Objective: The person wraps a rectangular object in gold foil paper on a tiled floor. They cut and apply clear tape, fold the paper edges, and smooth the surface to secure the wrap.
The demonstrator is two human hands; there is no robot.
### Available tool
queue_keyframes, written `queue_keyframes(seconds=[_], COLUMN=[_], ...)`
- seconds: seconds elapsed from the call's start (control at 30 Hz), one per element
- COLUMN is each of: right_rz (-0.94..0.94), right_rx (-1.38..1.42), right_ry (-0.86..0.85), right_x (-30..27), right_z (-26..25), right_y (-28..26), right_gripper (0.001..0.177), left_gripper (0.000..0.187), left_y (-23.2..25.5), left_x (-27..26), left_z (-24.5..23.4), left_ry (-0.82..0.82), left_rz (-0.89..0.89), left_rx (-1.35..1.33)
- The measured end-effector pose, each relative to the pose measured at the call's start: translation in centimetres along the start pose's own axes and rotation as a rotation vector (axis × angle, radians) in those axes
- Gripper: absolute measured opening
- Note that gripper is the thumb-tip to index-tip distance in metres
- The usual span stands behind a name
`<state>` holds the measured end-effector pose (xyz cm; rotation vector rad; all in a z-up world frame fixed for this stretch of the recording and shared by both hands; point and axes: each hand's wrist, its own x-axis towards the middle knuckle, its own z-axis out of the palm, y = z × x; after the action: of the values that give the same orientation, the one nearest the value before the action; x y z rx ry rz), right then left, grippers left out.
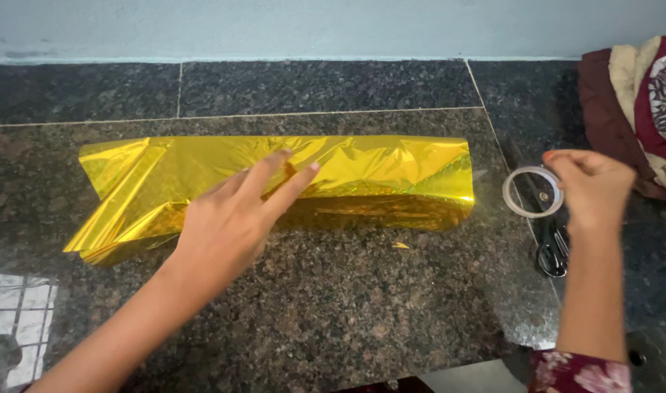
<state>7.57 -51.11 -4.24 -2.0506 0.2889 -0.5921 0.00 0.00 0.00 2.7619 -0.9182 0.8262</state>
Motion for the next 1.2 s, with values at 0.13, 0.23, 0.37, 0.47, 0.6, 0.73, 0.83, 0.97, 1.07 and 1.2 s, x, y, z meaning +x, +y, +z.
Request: queue_keyframes(seconds=[0.13,0.23,0.37,0.47,0.6,0.73,0.83,0.97,1.07,1.2], right_rz=[-0.016,-0.004,-0.067,-0.104,-0.196,-0.257,-0.222,-0.181,-0.163,-0.186], right_rx=[0.085,0.092,0.157,0.185,0.063,-0.107,-0.259,-0.391,-0.435,-0.342], right_ry=[-0.101,-0.129,-0.184,-0.217,-0.340,-0.435,-0.397,-0.314,-0.249,-0.207], right_x=[0.5,0.9,2.2,4.0,10.2,18.8,22.6,24.8,24.5,21.7], right_z=[-2.5,-3.3,-4.2,-4.9,-5.3,-4.3,-2.4,0.6,3.3,9.5], right_y=[-3.5,-5.2,-6.1,-5.7,-5.1,-6.3,-7.2,-9.1,-11.1,-16.2], right_gripper=[0.008,0.006,0.006,0.006,0.018,0.023,0.022,0.021,0.020,0.018], left_gripper=[0.080,0.083,0.083,0.082,0.077,0.076,0.068,0.068,0.067,0.068], left_y=[-0.5,-0.6,-0.7,-0.7,-0.8,-0.9,-0.9,-1.1,-1.1,-1.0], left_x=[1.7,2.4,2.7,2.5,2.3,2.1,1.7,1.6,1.5,1.1], left_z=[-0.9,-1.7,-2.3,-2.3,-2.1,-1.8,-1.7,-1.7,-1.6,-1.1], left_ry=[-0.145,-0.133,-0.142,-0.130,-0.129,-0.099,-0.076,-0.083,-0.120,-0.070], left_rz=[0.159,0.251,0.294,0.308,0.325,0.332,0.318,0.329,0.320,0.298], left_rx=[0.160,0.216,0.190,0.178,0.152,0.160,0.121,0.129,0.111,0.148])
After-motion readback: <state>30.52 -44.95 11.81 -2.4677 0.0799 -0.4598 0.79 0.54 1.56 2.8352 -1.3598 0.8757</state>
